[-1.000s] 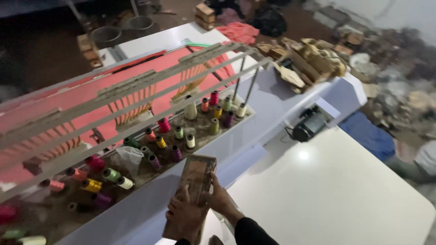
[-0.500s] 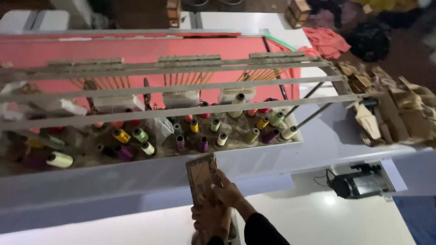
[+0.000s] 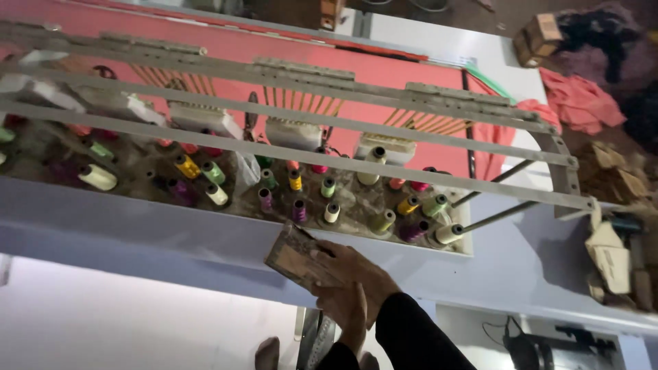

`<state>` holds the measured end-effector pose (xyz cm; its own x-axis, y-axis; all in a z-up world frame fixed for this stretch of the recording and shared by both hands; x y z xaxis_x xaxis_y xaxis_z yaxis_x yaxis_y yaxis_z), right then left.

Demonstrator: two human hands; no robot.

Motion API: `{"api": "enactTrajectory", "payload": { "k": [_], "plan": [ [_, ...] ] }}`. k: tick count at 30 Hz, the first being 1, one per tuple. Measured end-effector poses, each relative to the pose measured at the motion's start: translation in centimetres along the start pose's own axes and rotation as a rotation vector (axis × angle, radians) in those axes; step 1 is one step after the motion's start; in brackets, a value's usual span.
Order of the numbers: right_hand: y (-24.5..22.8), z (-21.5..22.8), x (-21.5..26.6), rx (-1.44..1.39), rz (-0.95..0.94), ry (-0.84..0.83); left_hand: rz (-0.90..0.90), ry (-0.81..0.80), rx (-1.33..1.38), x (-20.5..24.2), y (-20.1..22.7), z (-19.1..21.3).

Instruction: Stocking and organizing thread spools on an industrial embroidery machine rack

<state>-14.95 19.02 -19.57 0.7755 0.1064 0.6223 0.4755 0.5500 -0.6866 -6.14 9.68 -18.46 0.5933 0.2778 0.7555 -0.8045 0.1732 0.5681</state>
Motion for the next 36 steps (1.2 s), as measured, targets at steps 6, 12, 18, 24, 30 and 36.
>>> {"api": "enactTrajectory", "payload": {
  "k": [6, 12, 18, 24, 30, 36],
  "plan": [
    [-1.1, 0.9, 2.9, 0.169, 0.044, -0.109, -0.115, -0.239, 1.007, -4.8, -6.8, -5.4],
    [8.1, 1.7, 4.3, 0.588, 0.217, 0.502, 0.189, -0.477, 1.058, -9.3, -18.9, -6.3],
    [12.9, 2.7, 5.5, 0.65, 0.137, 0.644, 0.393, -0.721, 0.891, -17.1, -26.5, -5.9],
    [11.4, 3.8, 6.6, 0.583, 0.149, 0.683, -0.479, 0.318, -0.43, -7.1, -6.8, 7.6],
    [14.4, 2.8, 3.8, 0.264, -0.073, 0.642, -0.796, 0.332, -0.687, -9.4, 1.4, 5.4],
    [11.0, 2.4, 5.6, -0.134, 0.136, 0.613, -0.753, 0.057, -0.635, -12.2, 5.2, 7.7]
  ]
}}
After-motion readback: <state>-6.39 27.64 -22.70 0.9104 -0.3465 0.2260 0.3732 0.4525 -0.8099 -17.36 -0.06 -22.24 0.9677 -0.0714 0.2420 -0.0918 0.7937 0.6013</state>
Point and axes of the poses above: each hand's wrist, its own x-axis away from the middle knuckle, its own z-axis out of the back of the hand, y = z × x, the point moved 8 cm from there along -x, towards the middle knuckle, and after that the axes turned 9 degrees about -y, right-handed, at the moved point
